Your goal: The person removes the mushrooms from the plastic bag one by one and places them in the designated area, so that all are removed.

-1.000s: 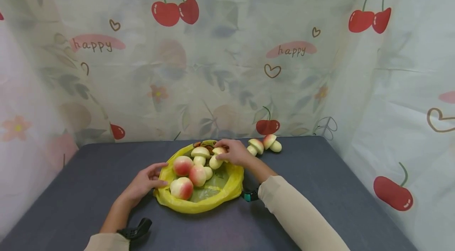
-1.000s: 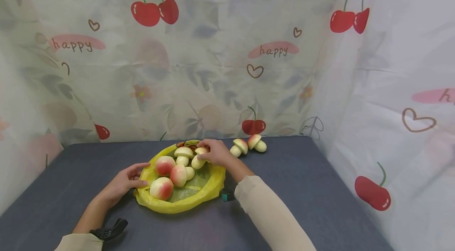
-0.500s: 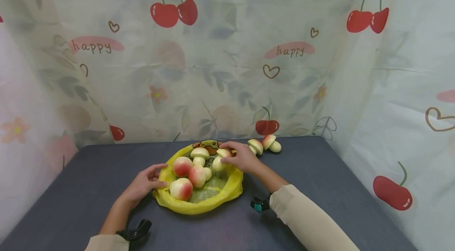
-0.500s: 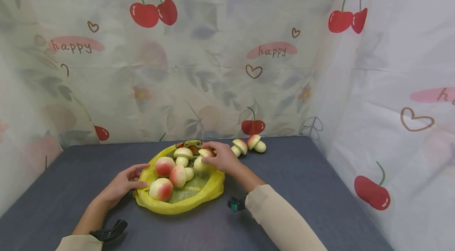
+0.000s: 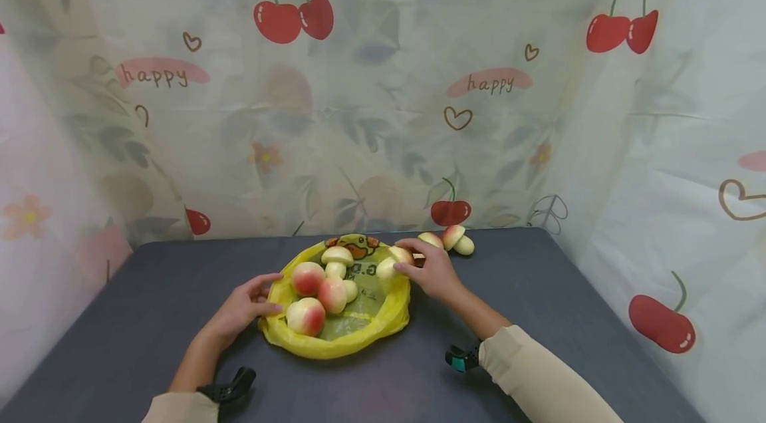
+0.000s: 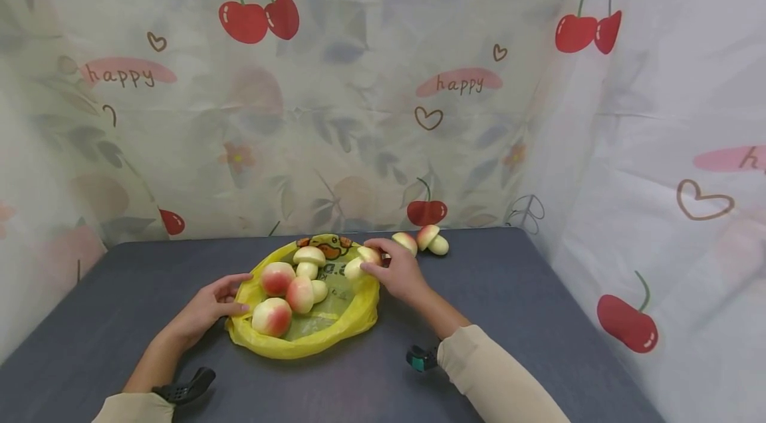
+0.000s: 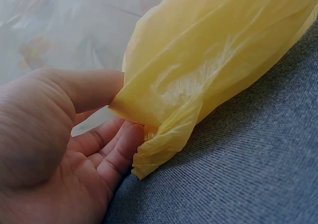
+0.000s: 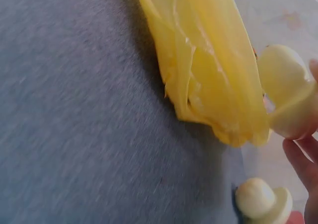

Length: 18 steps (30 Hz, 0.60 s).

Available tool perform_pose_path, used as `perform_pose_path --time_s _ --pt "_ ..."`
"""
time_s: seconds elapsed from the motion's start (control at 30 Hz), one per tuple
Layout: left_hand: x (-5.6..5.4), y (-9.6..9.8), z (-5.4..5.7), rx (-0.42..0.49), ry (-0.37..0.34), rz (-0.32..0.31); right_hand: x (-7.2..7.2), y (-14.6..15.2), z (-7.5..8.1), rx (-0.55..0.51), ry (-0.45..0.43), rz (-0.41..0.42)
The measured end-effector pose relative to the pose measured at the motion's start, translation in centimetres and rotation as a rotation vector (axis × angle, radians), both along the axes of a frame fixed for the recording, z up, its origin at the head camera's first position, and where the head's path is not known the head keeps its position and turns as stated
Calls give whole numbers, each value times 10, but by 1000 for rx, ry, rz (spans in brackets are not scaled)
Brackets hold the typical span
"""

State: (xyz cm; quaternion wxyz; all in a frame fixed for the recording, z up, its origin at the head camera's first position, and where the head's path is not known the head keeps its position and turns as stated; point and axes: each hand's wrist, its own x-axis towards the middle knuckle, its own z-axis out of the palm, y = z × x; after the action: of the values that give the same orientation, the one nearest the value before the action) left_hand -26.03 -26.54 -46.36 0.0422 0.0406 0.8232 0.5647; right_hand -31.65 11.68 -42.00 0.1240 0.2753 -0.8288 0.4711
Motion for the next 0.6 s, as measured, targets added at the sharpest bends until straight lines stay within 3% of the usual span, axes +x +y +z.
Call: perform_pose_path --time_s 0.3,0.6 --pt "-1 -1 -2 -2 -8 -8 6 20 -7 -30 41 -49" --pt "-2 0 -1 -1 -9 2 13 41 -10 -24 27 -120"
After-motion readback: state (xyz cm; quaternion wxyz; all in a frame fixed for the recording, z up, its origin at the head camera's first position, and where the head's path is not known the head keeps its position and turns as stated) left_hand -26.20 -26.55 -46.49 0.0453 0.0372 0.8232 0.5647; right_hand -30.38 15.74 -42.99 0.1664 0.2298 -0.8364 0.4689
